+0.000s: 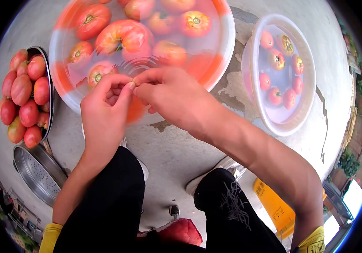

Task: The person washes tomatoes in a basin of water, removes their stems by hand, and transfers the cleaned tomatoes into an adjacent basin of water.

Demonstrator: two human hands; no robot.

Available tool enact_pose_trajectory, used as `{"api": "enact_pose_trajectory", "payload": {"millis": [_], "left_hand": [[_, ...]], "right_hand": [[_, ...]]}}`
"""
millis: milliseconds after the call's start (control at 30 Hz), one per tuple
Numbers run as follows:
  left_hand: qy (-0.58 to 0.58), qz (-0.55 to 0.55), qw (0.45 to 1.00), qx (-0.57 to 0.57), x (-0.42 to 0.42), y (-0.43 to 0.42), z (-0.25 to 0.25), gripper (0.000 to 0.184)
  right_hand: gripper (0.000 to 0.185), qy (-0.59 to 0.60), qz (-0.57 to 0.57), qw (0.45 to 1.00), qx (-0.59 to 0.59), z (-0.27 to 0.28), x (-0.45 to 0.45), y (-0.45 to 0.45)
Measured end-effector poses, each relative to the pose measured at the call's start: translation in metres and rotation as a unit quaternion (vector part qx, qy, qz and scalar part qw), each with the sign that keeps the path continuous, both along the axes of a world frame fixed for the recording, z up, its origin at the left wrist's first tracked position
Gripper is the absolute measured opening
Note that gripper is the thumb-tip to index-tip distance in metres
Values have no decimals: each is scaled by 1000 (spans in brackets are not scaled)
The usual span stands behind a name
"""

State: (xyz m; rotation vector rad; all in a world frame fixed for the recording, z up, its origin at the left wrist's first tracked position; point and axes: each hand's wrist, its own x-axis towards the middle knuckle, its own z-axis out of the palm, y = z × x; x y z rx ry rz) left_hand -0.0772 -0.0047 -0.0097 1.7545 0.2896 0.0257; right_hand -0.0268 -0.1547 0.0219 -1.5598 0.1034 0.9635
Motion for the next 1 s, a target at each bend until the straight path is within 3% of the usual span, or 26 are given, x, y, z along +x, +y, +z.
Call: {"api": "enact_pose_trajectory", "payload": {"millis": [133, 200, 333, 400, 533, 600, 633, 700, 733, 833, 900, 933, 1000], "left_hand": [[16, -43, 997, 61, -3, 14, -3, 6], [-46, -148, 957, 244, -1, 21, -13, 8], [-52, -167, 942, 286, 5, 18, -23, 8], [15, -219, 928, 301, 8, 16, -23, 11], [34, -250, 921, 295, 12, 13, -18, 11], [50, -265, 925, 266, 14, 15, -19, 12], [46, -267, 925, 267, 14, 15, -21, 12], [23, -265, 900, 345, 15, 12, -28, 15], [20, -267, 900, 345, 18, 12, -28, 15], [69, -260, 912, 308, 31, 8, -29, 20], [103, -221, 947, 207, 41, 5, -35, 26], [203, -191, 957, 80, 44, 1, -34, 32], [207, -191, 959, 40, 46, 4, -39, 33]], "right_hand": [[26, -33, 58, 996, -56, -13, 6, 4], [23, -173, 131, 965, -151, -18, 9, 7], [21, -255, 166, 934, -186, -29, 10, 8], [18, -325, 180, 902, -217, -34, 9, 5], [15, -339, 143, 894, -257, -34, 15, -10], [19, -443, 111, 833, -313, -40, 23, -25], [19, -445, 107, 832, -315, -46, 24, -29], [39, -559, 48, 752, -346, -50, 26, -33], [55, -506, 82, 783, -353, -51, 28, -36], [55, -450, 123, 800, -378, -56, 37, -29], [55, -464, 130, 789, -380, -66, 50, -28], [53, -426, 147, 805, -385, -68, 58, -28], [50, -388, 164, 820, -389, -65, 64, -21]]}}
